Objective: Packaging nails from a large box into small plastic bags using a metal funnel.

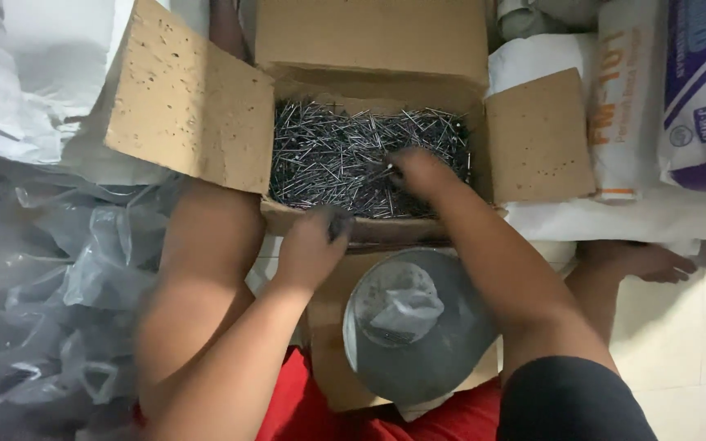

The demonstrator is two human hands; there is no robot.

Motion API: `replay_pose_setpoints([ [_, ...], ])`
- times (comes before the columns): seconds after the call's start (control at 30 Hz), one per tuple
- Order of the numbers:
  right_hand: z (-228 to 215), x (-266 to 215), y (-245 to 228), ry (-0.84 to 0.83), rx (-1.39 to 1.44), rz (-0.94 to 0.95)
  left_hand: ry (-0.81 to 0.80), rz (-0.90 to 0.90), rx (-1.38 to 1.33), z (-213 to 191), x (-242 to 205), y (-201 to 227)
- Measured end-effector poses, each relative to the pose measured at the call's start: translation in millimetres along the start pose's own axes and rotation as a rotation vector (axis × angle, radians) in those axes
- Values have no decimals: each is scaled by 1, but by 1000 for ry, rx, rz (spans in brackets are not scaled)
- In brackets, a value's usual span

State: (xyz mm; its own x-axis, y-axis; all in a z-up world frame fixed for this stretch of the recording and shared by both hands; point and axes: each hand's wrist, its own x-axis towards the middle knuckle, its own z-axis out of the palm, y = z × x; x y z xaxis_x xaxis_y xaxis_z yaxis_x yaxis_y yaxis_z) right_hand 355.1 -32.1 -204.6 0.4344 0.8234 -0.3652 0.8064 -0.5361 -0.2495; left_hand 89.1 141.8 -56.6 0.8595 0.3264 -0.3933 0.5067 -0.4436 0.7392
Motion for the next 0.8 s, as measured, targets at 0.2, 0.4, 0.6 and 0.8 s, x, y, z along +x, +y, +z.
replay_pose_setpoints([
  [0.2, -59, -36, -22, 109, 122, 286, 61, -32, -129, 1, -2, 7],
  [0.4, -86, -49, -33, 239, 354, 433, 140, -57, -276, 1, -10, 14],
  [0.6, -104, -61, -74, 324, 665, 627, 146, -64, -515, 26, 4, -6],
  [0.8, -118, -51, -88, 426, 1174, 674, 86, -165, -1071, -13, -26, 44],
])
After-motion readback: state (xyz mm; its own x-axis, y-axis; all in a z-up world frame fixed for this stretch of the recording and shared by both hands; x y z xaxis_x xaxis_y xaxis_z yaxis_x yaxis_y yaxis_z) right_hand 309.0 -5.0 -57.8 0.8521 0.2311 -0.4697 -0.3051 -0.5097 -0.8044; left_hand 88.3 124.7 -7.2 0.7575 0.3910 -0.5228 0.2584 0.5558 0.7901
